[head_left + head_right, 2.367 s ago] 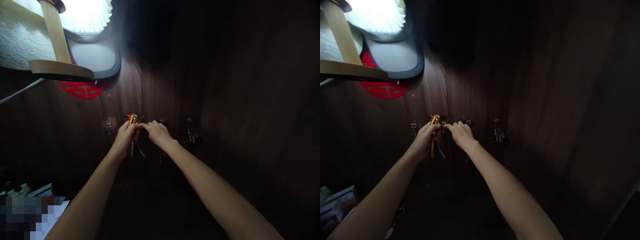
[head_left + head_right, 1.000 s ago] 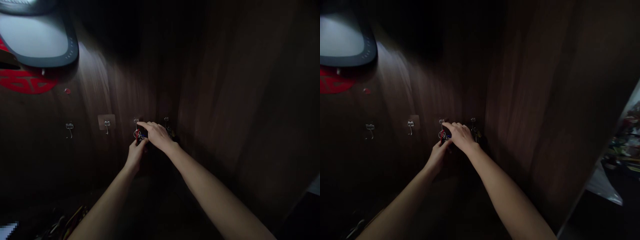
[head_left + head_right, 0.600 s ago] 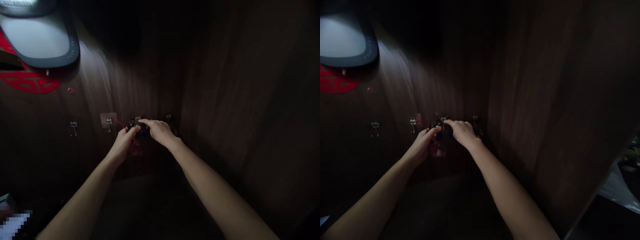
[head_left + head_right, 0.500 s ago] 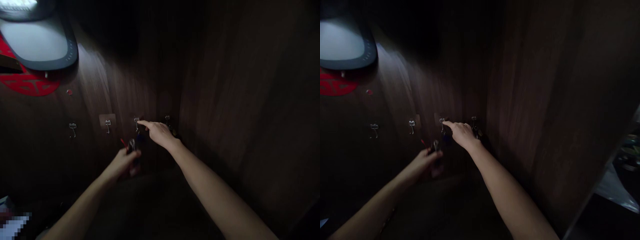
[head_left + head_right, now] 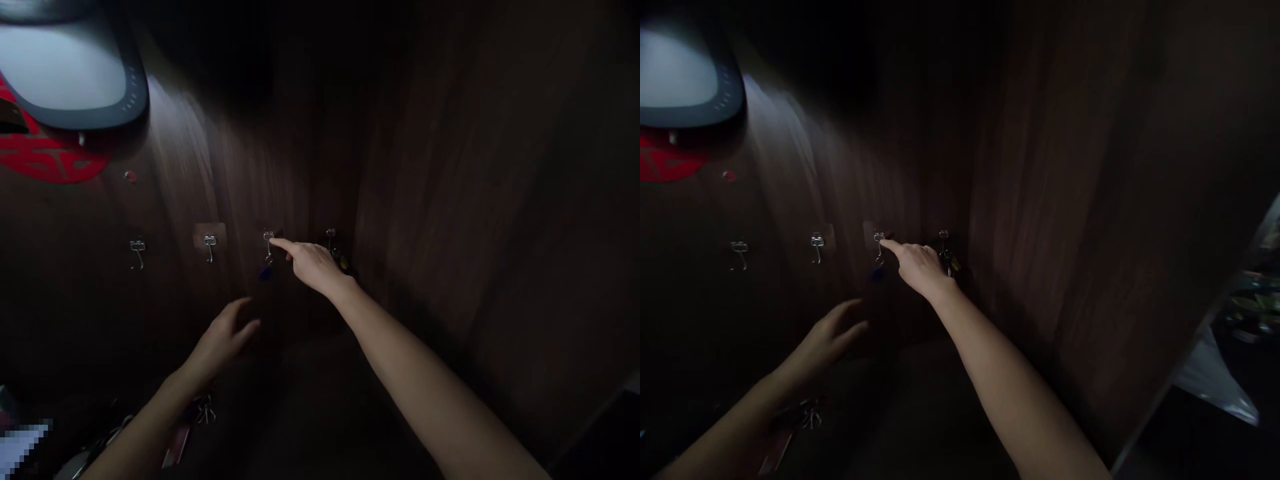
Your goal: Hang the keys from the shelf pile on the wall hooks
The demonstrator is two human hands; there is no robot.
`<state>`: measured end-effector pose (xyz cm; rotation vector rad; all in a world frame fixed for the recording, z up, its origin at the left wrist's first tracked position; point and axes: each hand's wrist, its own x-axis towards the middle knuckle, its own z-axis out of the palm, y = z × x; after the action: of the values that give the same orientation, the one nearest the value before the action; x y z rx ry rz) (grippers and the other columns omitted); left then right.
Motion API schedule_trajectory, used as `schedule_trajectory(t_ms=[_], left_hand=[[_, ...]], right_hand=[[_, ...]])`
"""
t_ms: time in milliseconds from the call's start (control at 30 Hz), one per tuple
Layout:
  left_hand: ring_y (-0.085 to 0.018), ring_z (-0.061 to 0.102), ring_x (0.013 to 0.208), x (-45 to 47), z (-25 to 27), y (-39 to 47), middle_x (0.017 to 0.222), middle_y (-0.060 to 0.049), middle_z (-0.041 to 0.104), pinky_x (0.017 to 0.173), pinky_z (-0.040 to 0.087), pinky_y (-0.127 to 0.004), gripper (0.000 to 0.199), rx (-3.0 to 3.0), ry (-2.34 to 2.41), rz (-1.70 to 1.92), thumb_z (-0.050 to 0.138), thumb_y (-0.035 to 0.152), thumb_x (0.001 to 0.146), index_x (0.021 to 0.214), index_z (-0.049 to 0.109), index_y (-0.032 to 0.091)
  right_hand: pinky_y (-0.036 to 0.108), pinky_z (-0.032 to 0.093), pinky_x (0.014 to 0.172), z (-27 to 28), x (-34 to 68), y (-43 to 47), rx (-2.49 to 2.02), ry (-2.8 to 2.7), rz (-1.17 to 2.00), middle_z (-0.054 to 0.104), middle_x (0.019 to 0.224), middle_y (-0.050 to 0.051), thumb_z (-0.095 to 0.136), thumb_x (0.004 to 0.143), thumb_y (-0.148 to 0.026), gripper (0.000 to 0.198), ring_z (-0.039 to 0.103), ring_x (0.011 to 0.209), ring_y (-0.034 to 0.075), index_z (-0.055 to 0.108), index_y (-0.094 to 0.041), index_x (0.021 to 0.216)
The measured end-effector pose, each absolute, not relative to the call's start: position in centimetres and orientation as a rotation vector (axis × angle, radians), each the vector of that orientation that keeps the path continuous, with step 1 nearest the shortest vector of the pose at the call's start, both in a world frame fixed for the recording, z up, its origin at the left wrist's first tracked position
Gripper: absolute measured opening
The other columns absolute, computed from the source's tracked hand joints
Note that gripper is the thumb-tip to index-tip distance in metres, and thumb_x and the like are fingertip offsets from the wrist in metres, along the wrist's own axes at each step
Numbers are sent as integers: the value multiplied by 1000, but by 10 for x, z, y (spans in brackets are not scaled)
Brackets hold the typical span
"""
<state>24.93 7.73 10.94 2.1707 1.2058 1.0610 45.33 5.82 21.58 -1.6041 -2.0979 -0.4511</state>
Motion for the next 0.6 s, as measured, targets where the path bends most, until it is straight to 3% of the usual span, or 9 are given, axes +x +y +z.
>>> schedule_trajectory(t_ms=[67, 133, 267, 367, 500, 600], left_hand=[[-25, 53, 114, 282, 131, 86, 120, -9, 60, 95, 39, -34, 47, 1995, 1068, 1351, 60, 40, 72, 113, 57, 20], [-25, 57, 105, 310, 144, 94, 109, -9, 63, 91, 41, -34, 43, 1816, 1010, 1491, 62, 41, 70, 107, 59, 17], [-20, 62, 79, 342, 154, 99, 81, -4, 66, 72, 47, -30, 29, 1735, 917, 1483, 59, 41, 71, 85, 64, 16], [-14, 58, 60, 342, 164, 92, 66, 0, 61, 56, 46, -25, 34, 1661, 835, 1437, 50, 47, 77, 79, 62, 15], [-9, 53, 51, 324, 190, 87, 61, 4, 54, 52, 44, -19, 34, 1489, 646, 1453, 55, 50, 74, 76, 60, 16], [-9, 53, 50, 308, 190, 89, 59, 4, 54, 52, 44, -19, 37, 1599, 843, 1376, 45, 52, 78, 79, 60, 18]], right_hand=[[30, 44, 79, 217, 453, 57, -1618, -2111, -459, 68, 104, -1, 36, 77, 3, 69, 63, 93, 17, 41, -35, 134], [30, 44, 80, 219, 454, 57, -1625, -2117, -470, 68, 104, 0, 38, 80, -1, 63, 63, 95, 17, 41, -35, 133], [32, 44, 81, 218, 456, 56, -1622, -2118, -487, 68, 107, 1, 42, 87, -11, 53, 63, 98, 19, 40, -35, 134], [31, 44, 84, 217, 459, 57, -1613, -2118, -475, 66, 112, 0, 40, 88, -10, 54, 62, 102, 18, 37, -37, 135], [31, 44, 81, 217, 459, 61, -1619, -2124, -454, 68, 107, -1, 37, 85, -4, 60, 64, 96, 17, 37, -38, 135], [32, 44, 81, 216, 455, 60, -1643, -2106, -462, 69, 105, 0, 37, 84, -2, 62, 63, 94, 17, 36, -37, 136]])
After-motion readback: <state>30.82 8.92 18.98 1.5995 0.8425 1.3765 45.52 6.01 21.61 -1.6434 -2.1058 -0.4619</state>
